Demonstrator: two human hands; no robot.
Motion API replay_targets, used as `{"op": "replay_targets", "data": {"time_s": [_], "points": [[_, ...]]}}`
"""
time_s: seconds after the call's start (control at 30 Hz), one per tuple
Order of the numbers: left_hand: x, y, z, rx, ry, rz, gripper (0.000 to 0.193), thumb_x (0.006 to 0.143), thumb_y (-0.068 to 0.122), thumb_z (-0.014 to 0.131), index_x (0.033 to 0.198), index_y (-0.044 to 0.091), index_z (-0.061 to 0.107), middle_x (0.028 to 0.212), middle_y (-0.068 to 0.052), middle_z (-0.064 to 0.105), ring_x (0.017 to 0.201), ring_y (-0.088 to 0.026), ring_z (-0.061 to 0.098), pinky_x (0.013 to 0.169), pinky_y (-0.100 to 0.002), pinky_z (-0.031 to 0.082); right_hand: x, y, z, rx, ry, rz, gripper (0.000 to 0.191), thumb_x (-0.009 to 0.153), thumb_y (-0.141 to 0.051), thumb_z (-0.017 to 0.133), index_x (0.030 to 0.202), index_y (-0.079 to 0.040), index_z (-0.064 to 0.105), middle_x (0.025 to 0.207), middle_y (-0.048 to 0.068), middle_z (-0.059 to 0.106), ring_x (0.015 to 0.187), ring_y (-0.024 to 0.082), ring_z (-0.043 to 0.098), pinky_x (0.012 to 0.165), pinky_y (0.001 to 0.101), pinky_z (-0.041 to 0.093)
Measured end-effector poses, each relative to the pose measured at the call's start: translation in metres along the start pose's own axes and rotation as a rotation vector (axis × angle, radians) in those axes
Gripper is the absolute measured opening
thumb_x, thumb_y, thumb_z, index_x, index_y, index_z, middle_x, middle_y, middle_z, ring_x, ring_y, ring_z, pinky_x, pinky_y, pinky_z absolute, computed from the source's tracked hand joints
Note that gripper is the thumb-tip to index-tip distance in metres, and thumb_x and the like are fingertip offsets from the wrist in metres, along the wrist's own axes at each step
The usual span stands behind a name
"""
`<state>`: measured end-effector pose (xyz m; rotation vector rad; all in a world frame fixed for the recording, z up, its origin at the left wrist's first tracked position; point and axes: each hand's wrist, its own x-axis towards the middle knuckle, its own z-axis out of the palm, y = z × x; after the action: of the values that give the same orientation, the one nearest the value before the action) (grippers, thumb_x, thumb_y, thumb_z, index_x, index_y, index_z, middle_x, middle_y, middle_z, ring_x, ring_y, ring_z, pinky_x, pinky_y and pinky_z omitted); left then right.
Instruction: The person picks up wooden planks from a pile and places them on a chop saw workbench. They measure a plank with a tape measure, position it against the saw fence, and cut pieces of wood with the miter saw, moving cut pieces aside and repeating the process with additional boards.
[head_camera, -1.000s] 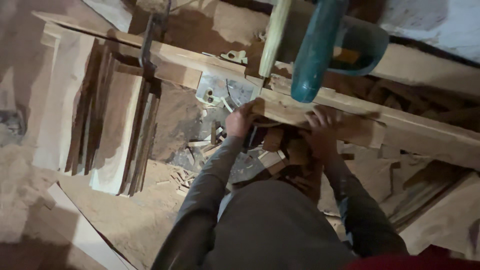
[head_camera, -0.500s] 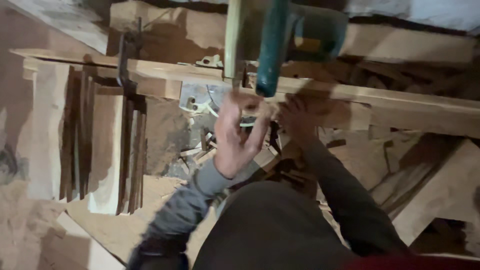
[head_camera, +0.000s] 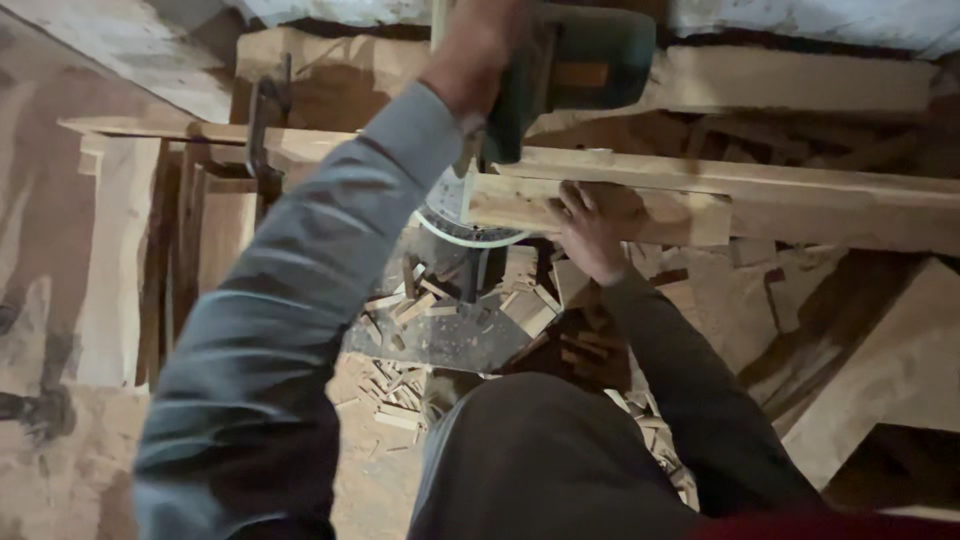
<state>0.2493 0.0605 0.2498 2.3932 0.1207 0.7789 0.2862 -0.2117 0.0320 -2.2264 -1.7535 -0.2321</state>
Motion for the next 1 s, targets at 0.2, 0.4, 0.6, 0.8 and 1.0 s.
{"op": "replay_targets", "data": {"time_s": [0.2,0.4,0.6,0.8,1.0], "points": [[-0.008,-0.003,0.012,0.029,0.065,0.164,0.026,0.091,0.013,0.067,0.115,0.005,0.059,0.109,-0.017,0.059,0.105,-0.038,0.053,0.092,-0.045,0.044,-0.001,0.008,-0.006,-0.007,-0.046,-0.031,0.066,0.082,-0.020,0.078,0.143,-0.008,0.058,0.155,0.017,0.050,0.143,0.039,0.038,0.112,0.0512,0.040],[-0.003,0.013,0.010,0.331,0.003,0.218,0.033,0.080,0.007,0.071,0.111,0.005,0.059,0.110,-0.019,0.061,0.104,-0.043,0.056,0.088,-0.050,0.047,-0.009,0.018,-0.036,0.041,-0.100,-0.088,0.051,0.086,-0.004,0.067,0.136,-0.002,0.059,0.140,0.019,0.059,0.134,0.037,0.050,0.104,0.0520,0.047],[-0.006,0.027,0.009,0.253,-0.024,-0.146,0.050,0.086,0.014,0.075,0.131,0.004,0.053,0.122,-0.028,0.057,0.099,-0.049,0.059,0.078,-0.057,0.051,-0.025,-0.040,-0.031,0.291,-0.350,-0.009,0.018,0.110,-0.006,0.054,0.127,-0.005,0.061,0.118,0.015,0.067,0.111,0.026,0.065,0.096,0.0411,0.059],[-0.005,0.056,-0.011,0.353,0.212,0.188,0.044,0.089,0.003,0.061,0.133,0.004,0.055,0.120,-0.029,0.060,0.100,-0.049,0.063,0.081,-0.050,0.055,-0.043,-0.093,-0.032,0.095,0.189,-0.467,0.039,0.093,-0.019,0.066,0.129,-0.007,0.063,0.135,0.017,0.059,0.126,0.034,0.057,0.104,0.0509,0.053],[0.000,0.056,-0.012,-0.201,0.107,-0.241,0.026,0.117,0.024,0.045,0.126,0.003,0.056,0.104,-0.022,0.061,0.089,-0.038,0.070,0.078,-0.045,0.055,-0.033,-0.083,-0.045,0.259,0.264,-0.623,0.024,0.097,-0.016,0.069,0.117,-0.004,0.063,0.137,0.016,0.060,0.127,0.034,0.060,0.107,0.0509,0.052]]}}
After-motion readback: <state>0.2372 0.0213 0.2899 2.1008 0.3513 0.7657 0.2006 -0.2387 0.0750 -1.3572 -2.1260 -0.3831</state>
